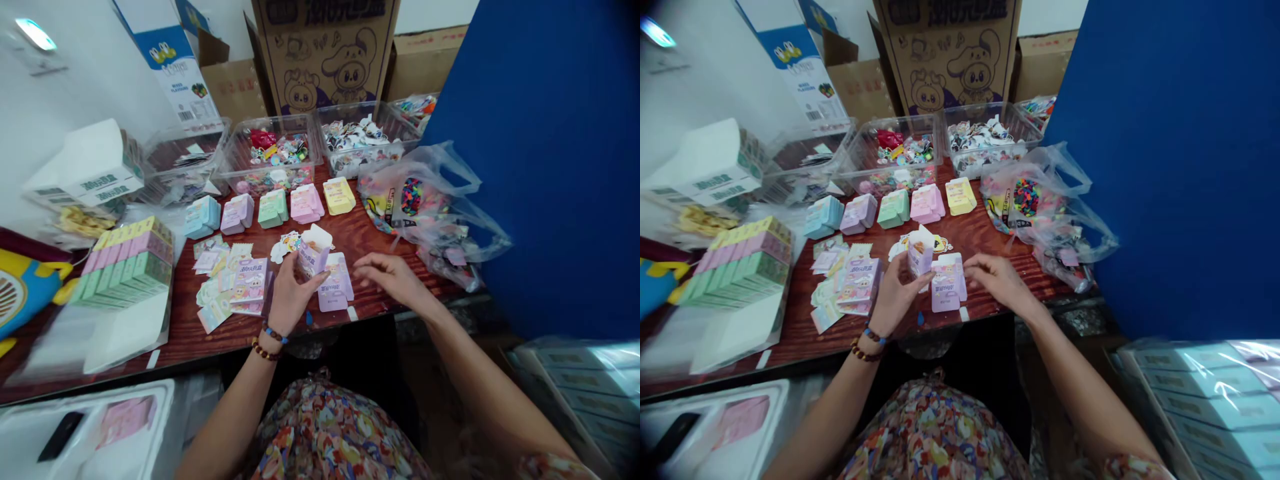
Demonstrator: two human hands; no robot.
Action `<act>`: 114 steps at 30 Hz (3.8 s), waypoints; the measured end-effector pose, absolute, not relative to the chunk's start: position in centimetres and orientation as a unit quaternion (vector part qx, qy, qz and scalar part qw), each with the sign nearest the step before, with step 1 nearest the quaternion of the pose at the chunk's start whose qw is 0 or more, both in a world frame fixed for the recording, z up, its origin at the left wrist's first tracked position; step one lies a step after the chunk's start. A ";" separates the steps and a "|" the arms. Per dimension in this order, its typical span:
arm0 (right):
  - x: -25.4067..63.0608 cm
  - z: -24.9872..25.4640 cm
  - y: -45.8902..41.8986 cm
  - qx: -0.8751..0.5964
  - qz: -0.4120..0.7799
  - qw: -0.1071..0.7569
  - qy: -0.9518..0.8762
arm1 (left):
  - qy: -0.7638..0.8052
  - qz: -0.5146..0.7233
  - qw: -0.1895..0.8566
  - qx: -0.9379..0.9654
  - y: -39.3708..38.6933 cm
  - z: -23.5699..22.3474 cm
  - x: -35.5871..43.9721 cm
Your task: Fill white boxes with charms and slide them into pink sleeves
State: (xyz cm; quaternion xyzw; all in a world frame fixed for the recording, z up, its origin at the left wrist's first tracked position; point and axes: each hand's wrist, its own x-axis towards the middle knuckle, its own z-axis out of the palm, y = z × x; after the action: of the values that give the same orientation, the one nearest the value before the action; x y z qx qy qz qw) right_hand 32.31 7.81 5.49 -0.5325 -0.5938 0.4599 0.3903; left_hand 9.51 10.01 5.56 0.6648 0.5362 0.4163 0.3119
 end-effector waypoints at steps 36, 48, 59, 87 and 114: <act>44.3 7.2 16.9 -0.784 0.144 0.331 -0.504 | 0.479 0.266 0.204 0.811 9.4 0.2 13.5; 48.2 3.8 22.3 -0.799 0.223 0.288 -0.478 | 0.452 0.272 0.195 0.827 9.1 0.0 12.2; 48.6 5.9 19.2 -0.690 0.328 0.459 -0.454 | 0.455 0.285 0.194 0.821 8.9 0.3 12.6; 27.3 3.2 4.0 -0.539 0.194 0.485 -0.661 | 0.584 0.372 0.276 0.667 6.9 3.9 12.7; 27.4 6.5 5.6 -0.410 0.455 0.451 -0.649 | 0.315 0.372 0.655 0.577 5.6 7.2 6.2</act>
State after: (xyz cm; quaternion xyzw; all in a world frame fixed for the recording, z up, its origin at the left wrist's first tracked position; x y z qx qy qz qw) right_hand 27.43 5.58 6.47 -0.4101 -0.6490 0.4555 0.4507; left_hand 6.24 5.60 7.20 0.5766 0.3150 0.3724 0.6554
